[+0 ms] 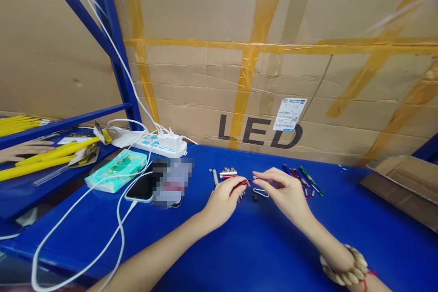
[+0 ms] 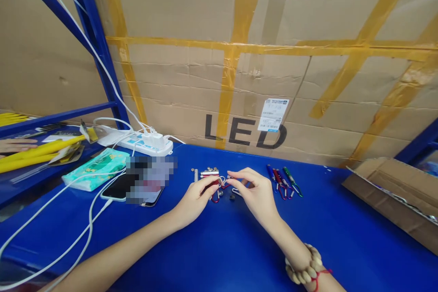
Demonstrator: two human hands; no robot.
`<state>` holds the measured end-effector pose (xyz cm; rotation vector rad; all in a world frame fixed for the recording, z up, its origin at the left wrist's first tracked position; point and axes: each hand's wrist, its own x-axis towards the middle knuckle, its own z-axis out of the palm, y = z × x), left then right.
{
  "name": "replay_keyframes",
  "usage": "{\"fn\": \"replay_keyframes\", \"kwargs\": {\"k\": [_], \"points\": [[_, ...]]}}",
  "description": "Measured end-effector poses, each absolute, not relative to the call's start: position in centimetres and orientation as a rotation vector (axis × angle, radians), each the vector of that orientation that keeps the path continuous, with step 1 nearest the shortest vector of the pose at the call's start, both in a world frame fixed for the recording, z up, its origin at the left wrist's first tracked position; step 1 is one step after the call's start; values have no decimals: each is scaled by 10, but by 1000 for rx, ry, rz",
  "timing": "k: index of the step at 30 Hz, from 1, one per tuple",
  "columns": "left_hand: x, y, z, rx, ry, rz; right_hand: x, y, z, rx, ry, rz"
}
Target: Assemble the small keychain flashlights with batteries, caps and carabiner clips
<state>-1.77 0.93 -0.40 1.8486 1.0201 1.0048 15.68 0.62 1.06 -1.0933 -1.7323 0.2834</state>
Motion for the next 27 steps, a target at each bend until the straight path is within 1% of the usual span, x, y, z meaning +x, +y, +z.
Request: {"fn": "replay_keyframes", "kwargs": {"k": [8,13,18,27], "points": [[-20,12,-7,1987,1026,998,152,-2,15,-1053,-1845,344],[-21,10,-8,2009,944,990,148,-4,13,-1090,-1798,372],[-19,0,-2,1949,868,1050,145,-9,16,-1092,-1714,462],[-18,-10,1,2048,902,1040,152,-7,24,-1123,-1834,705]]}}
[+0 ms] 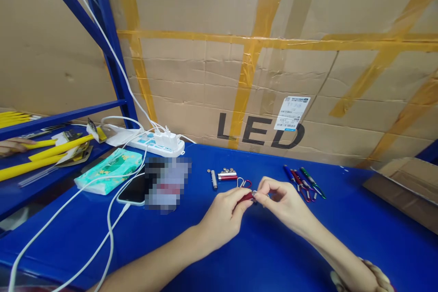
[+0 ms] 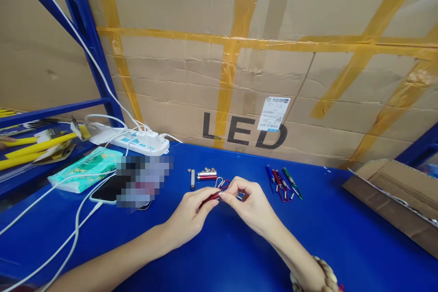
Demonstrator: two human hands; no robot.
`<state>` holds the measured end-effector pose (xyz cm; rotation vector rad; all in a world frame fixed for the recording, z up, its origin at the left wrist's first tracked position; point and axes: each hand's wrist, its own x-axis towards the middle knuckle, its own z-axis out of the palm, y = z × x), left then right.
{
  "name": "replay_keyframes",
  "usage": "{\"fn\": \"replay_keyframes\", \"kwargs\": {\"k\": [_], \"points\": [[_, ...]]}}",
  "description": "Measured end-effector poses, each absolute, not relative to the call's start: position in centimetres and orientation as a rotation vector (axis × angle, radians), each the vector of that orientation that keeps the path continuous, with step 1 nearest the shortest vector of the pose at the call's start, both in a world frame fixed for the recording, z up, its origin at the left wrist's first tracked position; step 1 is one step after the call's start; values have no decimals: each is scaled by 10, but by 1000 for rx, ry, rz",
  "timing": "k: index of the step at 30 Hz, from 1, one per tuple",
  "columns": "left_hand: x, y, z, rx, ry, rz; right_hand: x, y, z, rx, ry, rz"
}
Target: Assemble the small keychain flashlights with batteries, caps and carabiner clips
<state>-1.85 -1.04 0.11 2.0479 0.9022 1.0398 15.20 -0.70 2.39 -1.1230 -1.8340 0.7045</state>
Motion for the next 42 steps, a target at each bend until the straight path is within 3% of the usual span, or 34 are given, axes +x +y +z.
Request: {"fn": "replay_keyframes", "kwargs": {"k": [11,21,25,34,42], "points": [[-22,-8,-5,2306,1030,876,151,-7,19,-1279,-1788,1061],[-16,2,1,1618,821,983,160,-2,22,-1181,-1848,780],[-15,4,1,1386,682,855,169,1,26,-992,-1955,650],[-21,-2,9,1399,535,643,170,-3,32,-937,-2017,616],[-17,-3,1,1458,526,740,166,-6,32,-904,-2045,411]]}}
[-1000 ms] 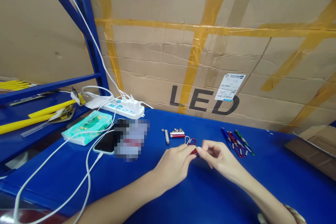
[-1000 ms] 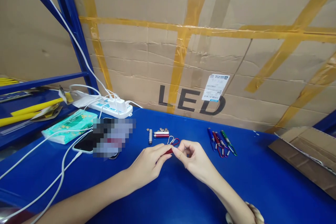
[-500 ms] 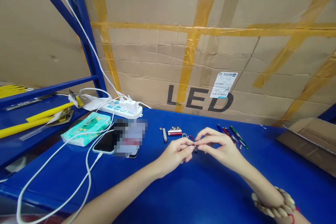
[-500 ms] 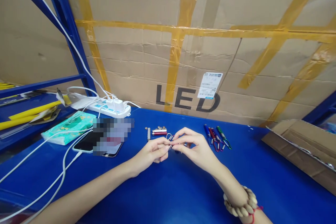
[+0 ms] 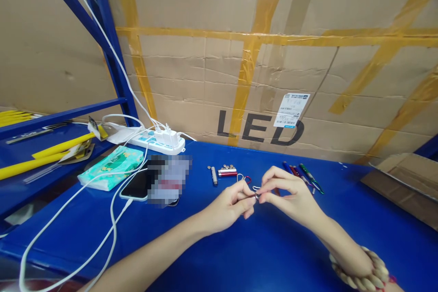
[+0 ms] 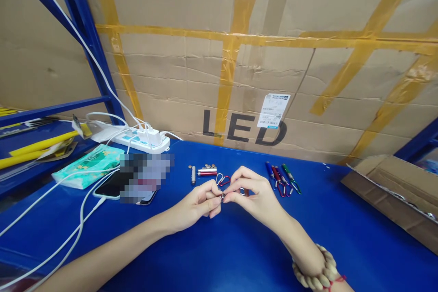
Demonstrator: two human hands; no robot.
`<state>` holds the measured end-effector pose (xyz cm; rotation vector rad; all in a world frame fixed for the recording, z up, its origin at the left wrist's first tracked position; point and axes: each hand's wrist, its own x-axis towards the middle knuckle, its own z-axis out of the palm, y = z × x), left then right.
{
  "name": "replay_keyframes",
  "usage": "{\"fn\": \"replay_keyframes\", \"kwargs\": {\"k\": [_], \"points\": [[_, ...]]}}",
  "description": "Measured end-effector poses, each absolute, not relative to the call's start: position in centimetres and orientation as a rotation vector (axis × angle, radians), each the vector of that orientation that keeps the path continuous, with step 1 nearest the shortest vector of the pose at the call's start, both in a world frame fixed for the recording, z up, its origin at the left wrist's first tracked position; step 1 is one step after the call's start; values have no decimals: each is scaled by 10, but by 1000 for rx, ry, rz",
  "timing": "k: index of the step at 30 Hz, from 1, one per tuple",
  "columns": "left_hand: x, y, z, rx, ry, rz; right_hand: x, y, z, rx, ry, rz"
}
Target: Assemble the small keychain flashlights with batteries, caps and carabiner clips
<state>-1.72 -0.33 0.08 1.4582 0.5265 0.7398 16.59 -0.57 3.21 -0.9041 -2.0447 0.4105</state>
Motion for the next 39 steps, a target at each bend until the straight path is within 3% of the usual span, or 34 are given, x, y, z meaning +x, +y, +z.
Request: {"fn": "replay_keyframes", "kwargs": {"k": [14,24,39], "points": [[-16,5,-4,1776,871,919,157,0,9,-1155,-1954,462],[-30,24,7,1421,1080,1386,190,17,12,-1431,-2144,-233],[-36,24,14,1300,1137,1456,189,16,8,-1489,-2459,-36]]}}
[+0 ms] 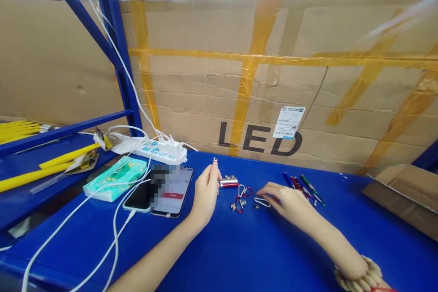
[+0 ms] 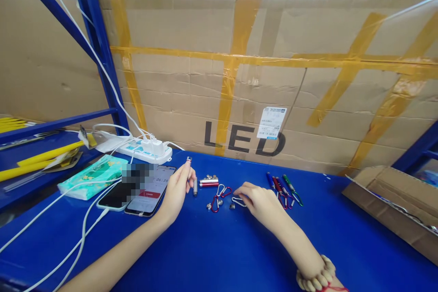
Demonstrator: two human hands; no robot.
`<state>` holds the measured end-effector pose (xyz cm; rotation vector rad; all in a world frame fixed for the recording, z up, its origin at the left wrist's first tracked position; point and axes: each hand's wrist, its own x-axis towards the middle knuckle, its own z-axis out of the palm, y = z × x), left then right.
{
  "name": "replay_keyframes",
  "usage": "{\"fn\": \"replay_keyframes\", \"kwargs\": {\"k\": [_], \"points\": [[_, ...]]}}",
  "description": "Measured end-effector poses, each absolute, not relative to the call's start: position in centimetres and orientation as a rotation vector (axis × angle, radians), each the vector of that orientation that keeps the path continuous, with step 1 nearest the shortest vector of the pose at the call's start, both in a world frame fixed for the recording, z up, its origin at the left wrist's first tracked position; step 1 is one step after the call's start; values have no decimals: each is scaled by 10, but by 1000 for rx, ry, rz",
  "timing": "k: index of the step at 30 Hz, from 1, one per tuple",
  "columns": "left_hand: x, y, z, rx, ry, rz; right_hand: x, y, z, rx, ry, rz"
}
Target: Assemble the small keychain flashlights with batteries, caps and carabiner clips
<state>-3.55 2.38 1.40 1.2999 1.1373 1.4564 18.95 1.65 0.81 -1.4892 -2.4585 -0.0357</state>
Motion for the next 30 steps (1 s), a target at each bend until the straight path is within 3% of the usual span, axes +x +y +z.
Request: {"fn": "replay_keyframes", "kwargs": {"k": [5,17,22,30], "points": [[-32,21,13,1291,1141,1411,185,20,-1,-1408,-2439,-54],[-1,-6,-9,1373,867,885,187,34,-7,-1416,-2511,-79],[-4,-3,-4,1356,946,926,184,30,-1,-1491,-2501,-57],[-8,2,7,1221,1009,1105,168,18,-3,-1620,-2263,351]]}}
